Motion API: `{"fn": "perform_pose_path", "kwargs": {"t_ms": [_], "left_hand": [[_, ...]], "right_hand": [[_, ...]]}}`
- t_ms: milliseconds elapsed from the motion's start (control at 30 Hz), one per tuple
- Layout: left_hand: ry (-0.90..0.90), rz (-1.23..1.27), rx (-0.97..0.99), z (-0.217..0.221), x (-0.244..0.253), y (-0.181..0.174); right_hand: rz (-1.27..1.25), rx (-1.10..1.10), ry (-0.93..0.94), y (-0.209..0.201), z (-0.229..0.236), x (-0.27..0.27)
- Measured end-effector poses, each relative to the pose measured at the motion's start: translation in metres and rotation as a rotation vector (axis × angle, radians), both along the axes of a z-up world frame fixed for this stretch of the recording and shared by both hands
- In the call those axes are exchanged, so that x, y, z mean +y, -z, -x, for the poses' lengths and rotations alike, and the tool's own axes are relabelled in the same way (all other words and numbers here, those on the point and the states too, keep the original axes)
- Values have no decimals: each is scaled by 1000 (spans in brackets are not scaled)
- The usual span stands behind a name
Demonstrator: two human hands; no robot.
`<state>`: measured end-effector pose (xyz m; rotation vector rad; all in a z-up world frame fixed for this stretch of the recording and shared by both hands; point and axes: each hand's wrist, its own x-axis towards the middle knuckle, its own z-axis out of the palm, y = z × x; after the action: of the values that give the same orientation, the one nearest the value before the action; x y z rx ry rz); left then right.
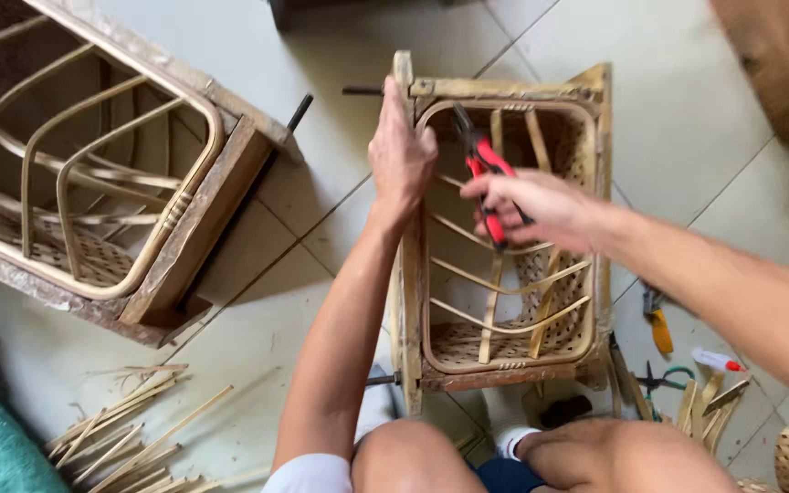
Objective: The person repairs a woven basket by tapping its frame with a hammer, trimming edges with pliers, and applying glue to the joints. The basket is held in a wooden jig during the process.
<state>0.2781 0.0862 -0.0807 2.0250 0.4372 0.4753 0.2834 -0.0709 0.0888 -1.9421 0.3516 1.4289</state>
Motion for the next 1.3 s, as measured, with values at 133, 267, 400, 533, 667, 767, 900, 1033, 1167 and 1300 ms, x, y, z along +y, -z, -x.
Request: {"fn": "perform_pose_path", "kwargs": {"t_ms": [133, 267, 400, 533, 667, 767, 900, 1033, 1167, 1300], "left_hand": [[-143, -550, -103, 11, -4, -4], [149, -295, -162, 8, -29, -15], [-99, 713, 99, -13, -76, -11], [-220, 1224, 242, -39, -87, 4], [-314, 1457, 156, -46, -92, 15], [-389, 1464, 105, -46, -102, 23], [-459, 1437, 71, -53, -113, 26], [-467, 1411, 38, -52, -110, 25], [-479, 1366, 83, -47, -116, 24], [-504, 1315, 86, -52, -116, 24]], "right_hand": [[33, 6, 93, -17, 11, -44], [67, -8, 93, -22, -8, -71], [57, 43, 54, -10, -26, -77], [39, 70, 39, -13, -29, -74], [43, 74, 62, -24, -35, -66], [72, 115, 54, -20, -39, -55], [58, 86, 85, -8, -30, -46], [17, 73, 115, 3, -22, -45], [-13, 95, 150, 14, -23, -56], [-9, 34, 143, 29, -24, -62]]}}
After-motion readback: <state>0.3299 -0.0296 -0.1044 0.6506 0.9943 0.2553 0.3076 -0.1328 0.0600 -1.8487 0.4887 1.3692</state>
